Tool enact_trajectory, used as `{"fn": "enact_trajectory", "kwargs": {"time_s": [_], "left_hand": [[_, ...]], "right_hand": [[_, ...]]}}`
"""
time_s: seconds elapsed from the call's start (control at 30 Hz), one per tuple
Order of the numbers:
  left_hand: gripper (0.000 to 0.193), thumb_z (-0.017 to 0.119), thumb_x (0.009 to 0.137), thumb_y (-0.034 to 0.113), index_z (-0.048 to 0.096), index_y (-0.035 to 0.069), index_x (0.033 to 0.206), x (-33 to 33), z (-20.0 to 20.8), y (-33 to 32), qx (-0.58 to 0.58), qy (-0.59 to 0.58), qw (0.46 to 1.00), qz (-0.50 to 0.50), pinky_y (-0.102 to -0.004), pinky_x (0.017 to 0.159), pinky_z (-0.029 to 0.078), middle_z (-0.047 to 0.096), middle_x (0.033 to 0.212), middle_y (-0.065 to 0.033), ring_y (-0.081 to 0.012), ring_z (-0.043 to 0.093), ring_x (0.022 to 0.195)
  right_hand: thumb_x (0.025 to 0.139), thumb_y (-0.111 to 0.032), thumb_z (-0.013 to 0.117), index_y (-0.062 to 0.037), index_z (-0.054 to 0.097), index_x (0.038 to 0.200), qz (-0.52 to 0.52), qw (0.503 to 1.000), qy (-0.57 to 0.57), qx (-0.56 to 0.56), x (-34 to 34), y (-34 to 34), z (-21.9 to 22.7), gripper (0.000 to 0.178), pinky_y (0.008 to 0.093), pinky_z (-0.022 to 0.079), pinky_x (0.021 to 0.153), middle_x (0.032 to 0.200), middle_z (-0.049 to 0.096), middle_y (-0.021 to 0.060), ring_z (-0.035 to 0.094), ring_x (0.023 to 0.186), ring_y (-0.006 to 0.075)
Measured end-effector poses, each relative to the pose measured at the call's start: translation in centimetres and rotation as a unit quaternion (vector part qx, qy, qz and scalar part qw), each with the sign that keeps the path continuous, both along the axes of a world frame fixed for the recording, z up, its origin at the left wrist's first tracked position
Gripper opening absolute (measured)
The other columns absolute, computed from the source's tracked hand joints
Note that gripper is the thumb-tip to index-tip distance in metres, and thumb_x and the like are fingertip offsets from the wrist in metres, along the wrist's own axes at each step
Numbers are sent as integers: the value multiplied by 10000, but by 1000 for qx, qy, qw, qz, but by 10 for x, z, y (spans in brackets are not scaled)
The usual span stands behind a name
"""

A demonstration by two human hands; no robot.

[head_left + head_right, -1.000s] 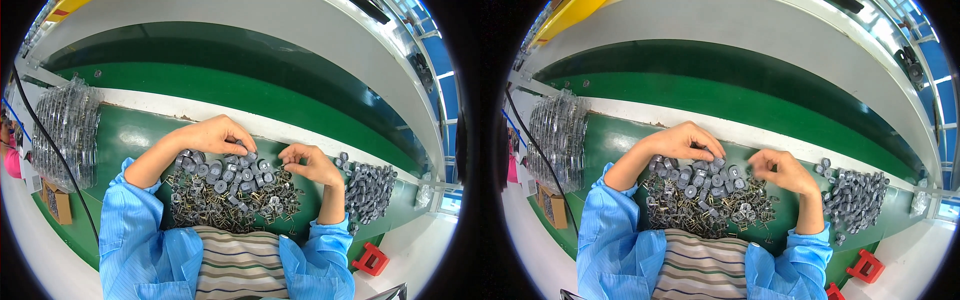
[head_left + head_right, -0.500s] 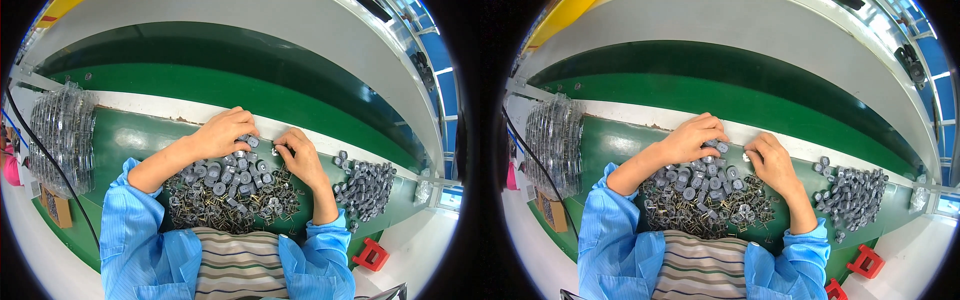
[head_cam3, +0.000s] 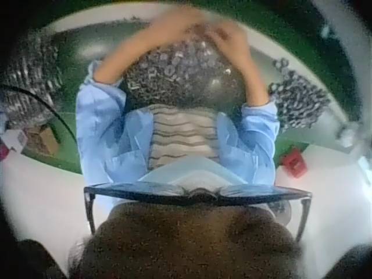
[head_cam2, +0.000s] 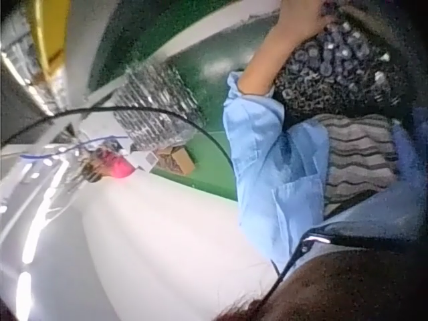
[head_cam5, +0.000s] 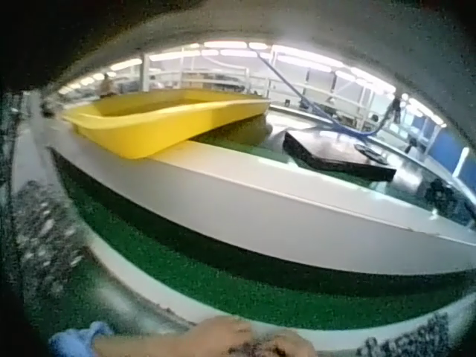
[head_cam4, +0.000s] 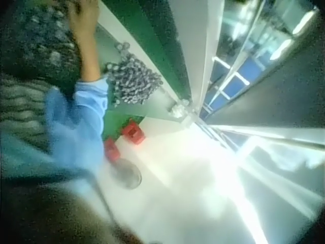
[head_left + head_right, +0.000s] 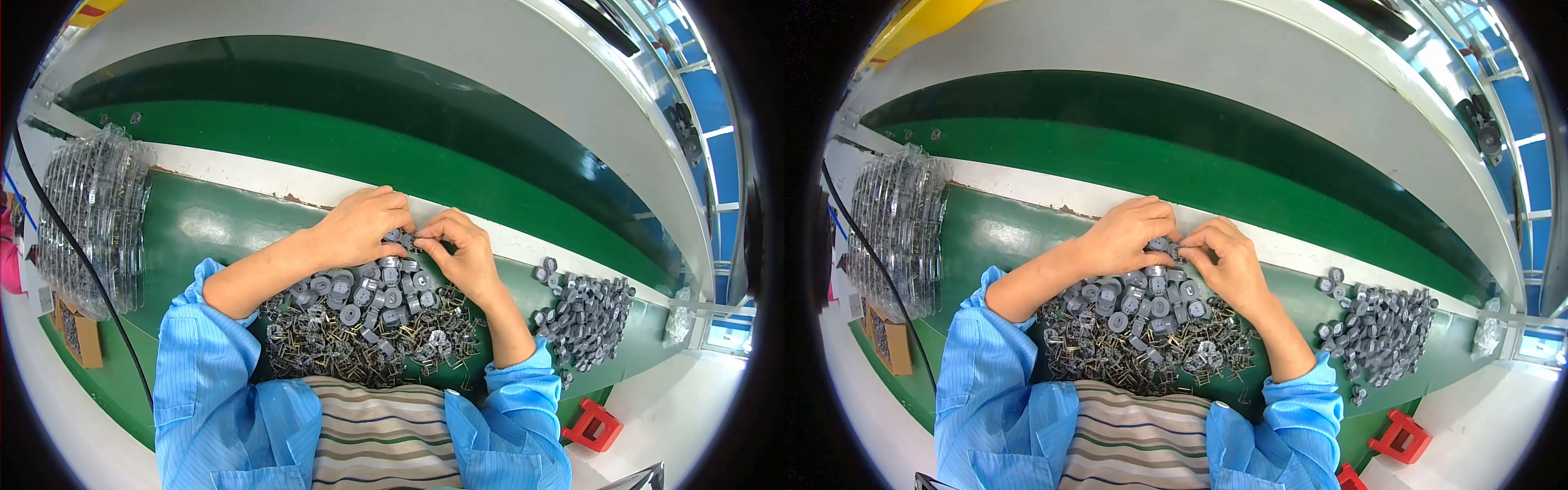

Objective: The person assembles small metal pins into grey plastic housings by hand, creating assembled units at a factory workbench.

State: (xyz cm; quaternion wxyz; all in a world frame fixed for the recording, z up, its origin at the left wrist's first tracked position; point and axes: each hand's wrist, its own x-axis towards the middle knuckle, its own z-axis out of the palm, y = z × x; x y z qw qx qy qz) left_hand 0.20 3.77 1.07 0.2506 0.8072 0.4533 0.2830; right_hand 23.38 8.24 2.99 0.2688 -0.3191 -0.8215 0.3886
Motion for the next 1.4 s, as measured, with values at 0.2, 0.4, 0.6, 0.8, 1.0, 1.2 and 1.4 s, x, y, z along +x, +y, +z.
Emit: {"fn": "enact_trajectory", "kwargs": {"time_s": [0.2, 0.4, 0.6, 0.8, 1.0, 1.2, 1.4], "left_hand": [[349, 901, 778, 258, 698, 82, 1001, 2, 1, -2, 12, 1, 1000, 9, -445, 897, 518, 627, 1022, -73, -308, 618, 1024], [340, 894, 785, 266, 712, 54, 980, 3, 6, 0, -4, 26, 1000, -8, -450, 890, 552, 639, 1013, -75, -301, 644, 1045], [355, 918, 744, 215, 707, 37, 968, 2, 0, 0, -48, -5, 999, -8, -429, 869, 544, 628, 1004, -82, -307, 636, 1003], [372, 911, 756, 166, 700, 40, 1034, -2, 1, -3, -14, -45, 999, 5, -435, 861, 542, 622, 1015, -103, -321, 631, 1003], [361, 903, 768, 136, 675, 42, 1031, -3, 3, 0, -70, -44, 997, -5, -432, 846, 539, 609, 1012, -105, -326, 620, 1001], [341, 879, 789, 80, 690, 48, 1071, -3, 3, -2, -66, -58, 996, -26, -428, 889, 540, 635, 1079, -91, -321, 621, 1073], [367, 878, 810, 113, 703, 57, 1128, 2, 11, -4, -67, -65, 995, -20, -418, 951, 525, 626, 1135, -92, -322, 614, 1109]], "right_hand": [[800, -24, 833, -18, 685, 857, 0, 988, -45, 149, -7, 0, -10, 159, 417, 523, 689, 871, 651, 95, 630, 831, 307], [792, -2, 814, -19, 648, 854, 14, 981, -67, 183, -9, -4, -6, 178, 442, 523, 685, 857, 621, 111, 626, 837, 328], [831, -25, 817, -3, 654, 932, 15, 996, -75, 47, -4, -3, -3, 192, 441, 540, 717, 885, 622, 129, 638, 877, 353], [819, -65, 845, -29, 675, 1087, 64, 993, -100, -1, 0, 1, 9, 320, 440, 558, 766, 1025, 629, 147, 655, 946, 351], [832, -48, 823, -22, 684, 1110, 103, 990, -92, 33, 4, 14, 7, 312, 427, 572, 786, 1063, 634, 149, 681, 944, 332], [849, -53, 813, -17, 722, 1119, 19, 993, -114, 33, 27, 63, 7, 287, 331, 550, 769, 1074, 670, 96, 683, 906, 234], [854, -46, 808, -21, 724, 1146, -129, 976, -131, 117, 48, 68, -4, 306, 422, 553, 940, 1134, 655, 140, 658, 1113, 341]]}}
